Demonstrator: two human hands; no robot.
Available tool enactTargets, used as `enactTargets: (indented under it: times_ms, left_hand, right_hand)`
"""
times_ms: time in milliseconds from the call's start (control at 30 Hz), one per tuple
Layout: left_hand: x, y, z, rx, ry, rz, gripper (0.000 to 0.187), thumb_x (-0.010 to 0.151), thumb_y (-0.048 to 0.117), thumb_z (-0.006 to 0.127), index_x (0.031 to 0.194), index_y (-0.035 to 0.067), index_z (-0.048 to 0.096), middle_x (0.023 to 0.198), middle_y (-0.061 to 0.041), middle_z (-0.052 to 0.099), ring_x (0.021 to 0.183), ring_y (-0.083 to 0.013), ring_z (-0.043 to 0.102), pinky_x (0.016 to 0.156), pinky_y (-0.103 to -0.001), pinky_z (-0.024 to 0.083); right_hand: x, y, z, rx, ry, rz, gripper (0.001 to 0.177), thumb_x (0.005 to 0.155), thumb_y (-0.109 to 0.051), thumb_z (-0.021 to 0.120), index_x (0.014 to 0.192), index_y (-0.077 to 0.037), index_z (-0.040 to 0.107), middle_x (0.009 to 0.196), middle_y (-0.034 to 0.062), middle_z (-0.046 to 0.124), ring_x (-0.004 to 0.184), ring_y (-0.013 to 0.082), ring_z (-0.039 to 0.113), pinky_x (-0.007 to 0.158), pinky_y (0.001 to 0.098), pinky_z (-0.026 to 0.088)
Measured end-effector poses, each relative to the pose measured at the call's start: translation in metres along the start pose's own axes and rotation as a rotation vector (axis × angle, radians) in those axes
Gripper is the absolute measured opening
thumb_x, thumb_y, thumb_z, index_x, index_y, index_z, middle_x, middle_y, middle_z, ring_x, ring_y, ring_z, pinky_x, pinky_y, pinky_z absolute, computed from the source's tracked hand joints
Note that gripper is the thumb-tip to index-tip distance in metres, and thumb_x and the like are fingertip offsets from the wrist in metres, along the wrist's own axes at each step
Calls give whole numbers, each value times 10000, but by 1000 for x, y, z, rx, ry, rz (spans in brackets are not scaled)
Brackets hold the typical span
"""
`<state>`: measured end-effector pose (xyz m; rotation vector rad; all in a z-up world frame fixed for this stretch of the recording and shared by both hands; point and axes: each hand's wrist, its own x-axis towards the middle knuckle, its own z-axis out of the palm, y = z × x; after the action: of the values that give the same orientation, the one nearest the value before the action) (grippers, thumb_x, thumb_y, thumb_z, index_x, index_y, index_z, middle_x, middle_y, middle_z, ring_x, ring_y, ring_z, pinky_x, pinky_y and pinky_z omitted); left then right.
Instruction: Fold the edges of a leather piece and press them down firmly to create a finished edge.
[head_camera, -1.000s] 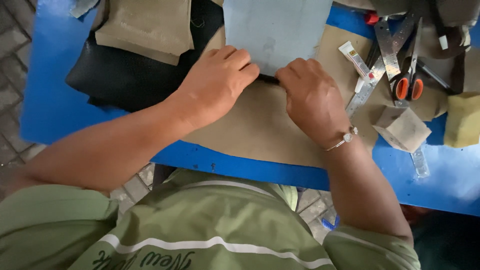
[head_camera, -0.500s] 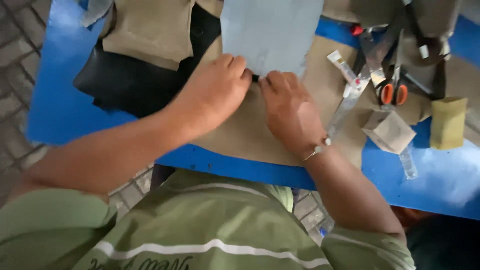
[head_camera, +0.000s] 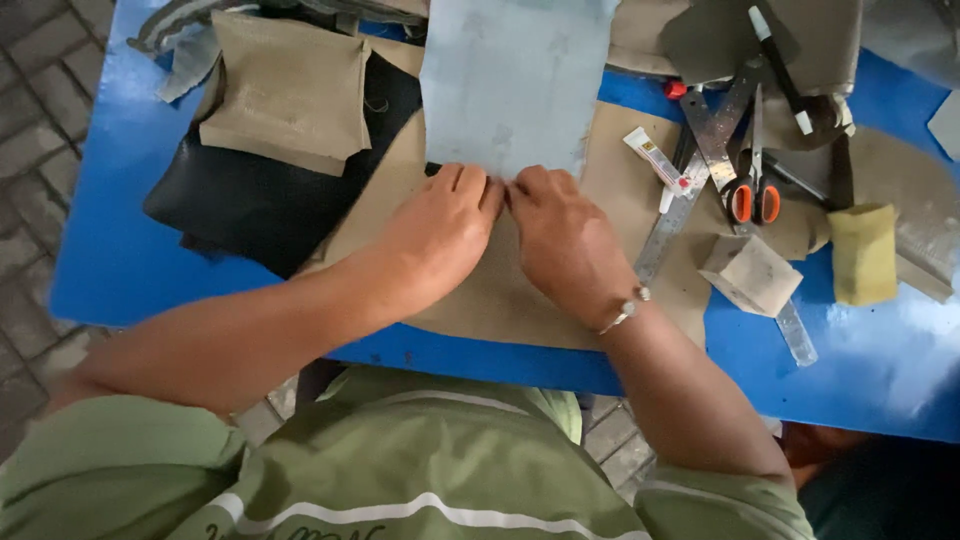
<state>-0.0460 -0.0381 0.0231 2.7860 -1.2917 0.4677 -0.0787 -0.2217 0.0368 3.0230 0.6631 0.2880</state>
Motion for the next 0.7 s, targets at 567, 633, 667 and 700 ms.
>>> enactTargets:
  times_ms: [567,633,667,700]
  left_hand:
    - [1,-13,11,-109,-12,52,92,993,50,586,1042,20,658,964,-101,475,964,-268,568,786,-351,514]
    - [4,-14,-5,-125,-33,46,167,998,57,572,1143,12,641,996,-117,501,1008,-283,577,819,-363,517]
    - [7,-15,-12,-140,-52,41,258,1003,65,559,1244,4,625,1027,-132,527,1052,-298,586,852,-375,520]
    - [5,-15,-7,-140,-53,41,258,1003,65,559,1244,4,625,1027,-132,527,1052,-298,586,852,-375,520]
  right_hand:
    - [-1,10,-3,-20,-11,37,222,1038,-157,553,1192,-98,702,1081,40,564,1028,261,646,654,353,596]
    - [0,11,1,5,-17,53,213,1024,-165,578,1182,-93,701,1074,47,564,1032,282,645,658,379,599]
    - [1,11,2,29,-21,68,208,1009,-172,602,1172,-87,699,1067,55,564,1035,303,644,662,406,602]
    - [1,12,2,30,-22,68,208,1009,-172,602,1172,-87,699,1067,55,564,1035,303,644,662,406,602]
